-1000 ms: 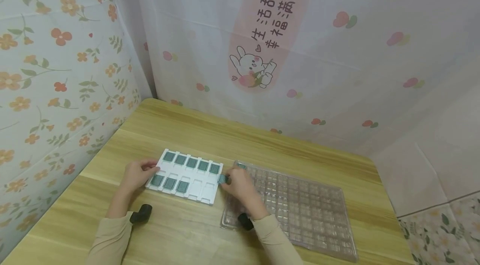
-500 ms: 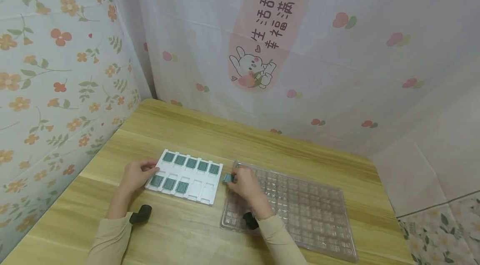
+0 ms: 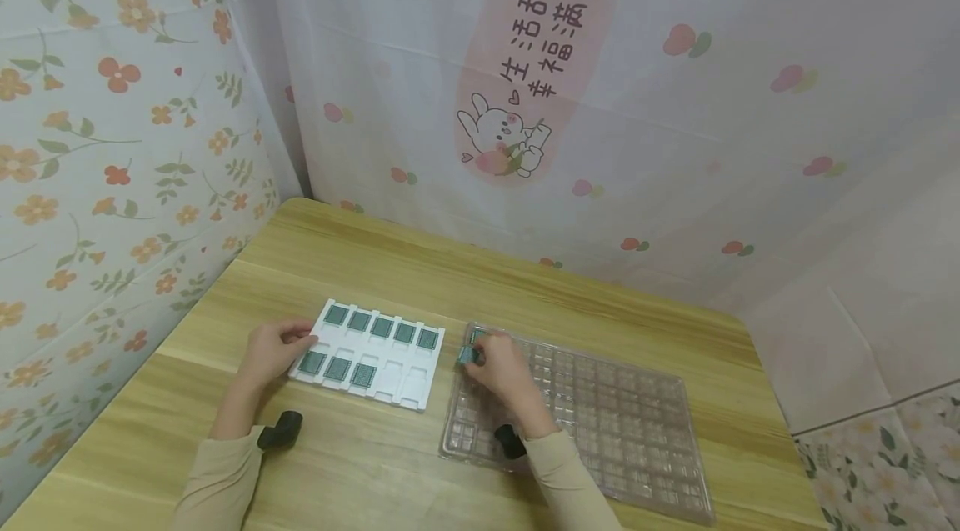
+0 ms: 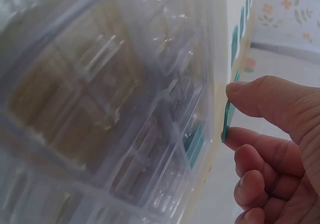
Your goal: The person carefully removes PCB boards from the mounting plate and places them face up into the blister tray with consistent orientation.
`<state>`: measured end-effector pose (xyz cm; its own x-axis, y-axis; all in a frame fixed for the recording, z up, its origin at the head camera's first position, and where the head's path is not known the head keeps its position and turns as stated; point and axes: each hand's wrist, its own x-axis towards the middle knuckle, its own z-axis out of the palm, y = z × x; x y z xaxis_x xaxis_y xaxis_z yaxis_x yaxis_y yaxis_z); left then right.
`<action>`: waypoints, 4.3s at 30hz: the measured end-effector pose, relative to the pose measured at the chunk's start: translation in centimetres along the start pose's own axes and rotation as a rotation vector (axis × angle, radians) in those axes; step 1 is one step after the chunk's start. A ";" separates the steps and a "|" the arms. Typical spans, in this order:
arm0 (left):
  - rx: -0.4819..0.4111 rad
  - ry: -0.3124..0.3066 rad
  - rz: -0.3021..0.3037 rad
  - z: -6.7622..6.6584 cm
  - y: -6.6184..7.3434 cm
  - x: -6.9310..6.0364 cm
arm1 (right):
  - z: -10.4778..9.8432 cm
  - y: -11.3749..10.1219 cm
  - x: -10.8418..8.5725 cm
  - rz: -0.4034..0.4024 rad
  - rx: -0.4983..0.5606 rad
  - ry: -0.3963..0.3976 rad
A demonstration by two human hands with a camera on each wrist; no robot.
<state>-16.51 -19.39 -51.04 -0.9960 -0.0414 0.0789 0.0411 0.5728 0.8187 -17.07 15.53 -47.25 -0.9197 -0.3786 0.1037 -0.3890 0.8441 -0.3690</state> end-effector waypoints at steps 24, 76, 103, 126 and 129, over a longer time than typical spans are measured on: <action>0.011 -0.003 -0.017 0.0 -0.1 0.0 | -1.1 2.4 -0.6 0.099 0.042 -0.037; -0.003 0.003 -0.031 0.1 -0.1 0.0 | -1.7 4.9 1.1 0.086 -0.108 -0.030; -0.001 -0.004 -0.041 0.2 -0.4 0.0 | -1.1 5.1 1.1 -0.012 -0.259 0.044; 0.019 0.004 -0.030 0.2 -0.4 0.1 | -1.3 4.9 0.9 0.001 -0.227 0.020; 0.017 0.001 -0.035 0.2 -0.4 0.1 | -1.2 4.9 0.9 -0.004 -0.215 0.017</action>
<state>-16.64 -19.44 -51.46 -0.9967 -0.0624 0.0513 0.0051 0.5850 0.8110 -19.81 19.76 -47.86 -0.9184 -0.3769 0.1205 -0.3928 0.9050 -0.1634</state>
